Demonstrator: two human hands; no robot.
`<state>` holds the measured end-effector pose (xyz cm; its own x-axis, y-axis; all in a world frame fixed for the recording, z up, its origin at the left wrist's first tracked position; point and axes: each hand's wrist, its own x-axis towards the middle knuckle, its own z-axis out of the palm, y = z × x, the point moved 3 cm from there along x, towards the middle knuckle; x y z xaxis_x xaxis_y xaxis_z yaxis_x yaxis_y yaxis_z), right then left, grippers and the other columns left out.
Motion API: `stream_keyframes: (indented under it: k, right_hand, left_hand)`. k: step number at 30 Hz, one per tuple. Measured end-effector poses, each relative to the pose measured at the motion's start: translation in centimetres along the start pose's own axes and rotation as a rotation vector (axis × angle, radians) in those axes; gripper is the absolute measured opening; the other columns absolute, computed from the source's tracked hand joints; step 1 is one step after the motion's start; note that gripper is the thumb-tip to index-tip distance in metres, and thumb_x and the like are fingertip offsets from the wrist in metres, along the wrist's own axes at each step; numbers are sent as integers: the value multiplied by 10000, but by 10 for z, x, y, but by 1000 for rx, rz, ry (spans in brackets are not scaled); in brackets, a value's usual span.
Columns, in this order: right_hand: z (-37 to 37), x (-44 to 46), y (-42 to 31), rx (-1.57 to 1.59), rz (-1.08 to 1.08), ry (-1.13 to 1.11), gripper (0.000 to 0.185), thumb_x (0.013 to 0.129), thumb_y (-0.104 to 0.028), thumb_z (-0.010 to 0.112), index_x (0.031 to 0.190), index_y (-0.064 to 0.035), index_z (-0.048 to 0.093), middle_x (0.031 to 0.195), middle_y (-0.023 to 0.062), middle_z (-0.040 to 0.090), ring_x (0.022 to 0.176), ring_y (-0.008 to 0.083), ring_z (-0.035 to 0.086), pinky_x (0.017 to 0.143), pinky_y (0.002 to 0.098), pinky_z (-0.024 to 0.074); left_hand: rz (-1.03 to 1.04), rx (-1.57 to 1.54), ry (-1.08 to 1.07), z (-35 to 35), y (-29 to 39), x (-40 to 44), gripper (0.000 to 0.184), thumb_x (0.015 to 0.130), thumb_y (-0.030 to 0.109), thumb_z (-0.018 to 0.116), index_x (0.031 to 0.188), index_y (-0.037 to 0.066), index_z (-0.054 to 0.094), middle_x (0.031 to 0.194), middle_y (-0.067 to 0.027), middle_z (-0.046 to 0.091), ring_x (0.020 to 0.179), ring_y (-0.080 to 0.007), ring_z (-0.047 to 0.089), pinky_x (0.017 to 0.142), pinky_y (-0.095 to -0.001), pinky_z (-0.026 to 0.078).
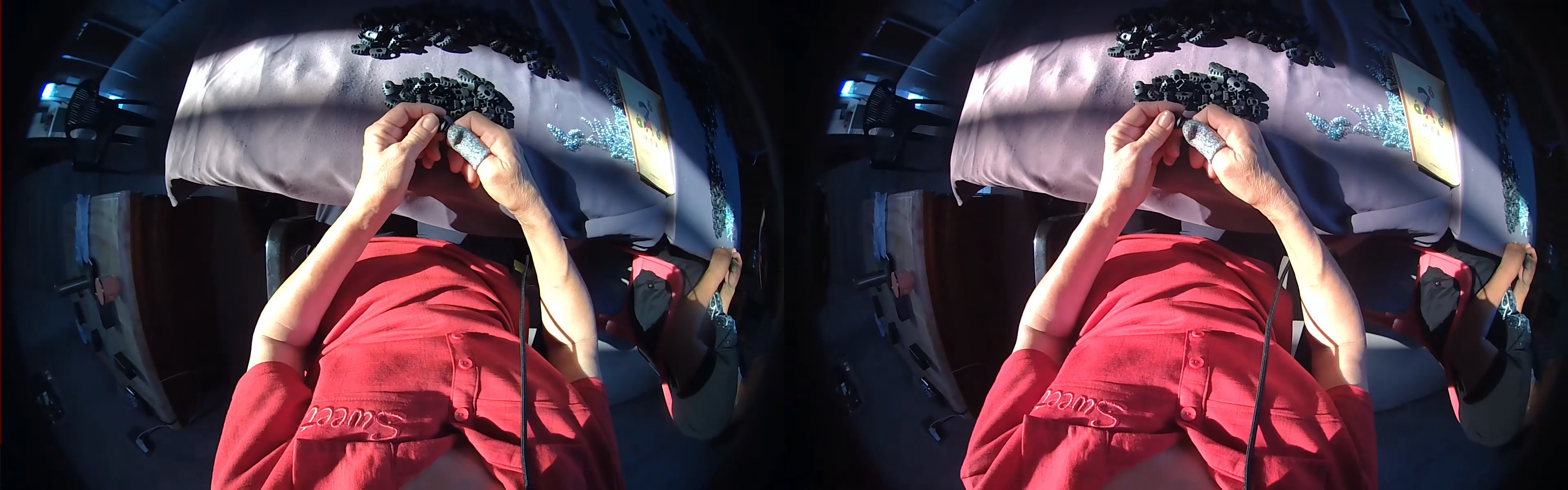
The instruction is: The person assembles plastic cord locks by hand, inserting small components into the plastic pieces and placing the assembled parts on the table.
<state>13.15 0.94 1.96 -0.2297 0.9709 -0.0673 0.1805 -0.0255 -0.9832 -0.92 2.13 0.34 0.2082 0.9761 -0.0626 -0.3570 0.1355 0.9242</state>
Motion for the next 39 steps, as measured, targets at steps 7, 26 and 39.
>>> stream_keyframes:
  k: [7, 26, 39]
  right_hand:
    - [-1, 3, -5, -45, -45, 7, 97, 849, -78, 483, 785, -29, 537, 612, 33, 541, 562, 89, 486, 528, 263, 397]
    - [7, -1, -3, -193, -243, 103, 88, 855, -55, 507, 772, -37, 530, 569, -6, 507, 537, 56, 484, 495, 234, 388]
    - [12, 3, 9, -25, -377, 191, 345, 719, 48, 682, 1028, -28, 548, 791, -1, 520, 652, 56, 506, 590, 193, 448]
  left_hand:
    - [19, 13, -6, -2, 2, 4, 155, 872, 91, 578, 991, -6, 603, 687, -19, 562, 545, -56, 460, 502, -177, 372]
    - [93, 182, 5, 0, 8, 0, 134, 858, 56, 574, 972, 31, 641, 691, 21, 577, 591, -32, 490, 552, -174, 418]
    - [-56, -70, -65, -1, 8, 10, 335, 834, 56, 603, 1146, -2, 495, 841, -41, 605, 663, -55, 505, 599, -178, 419]
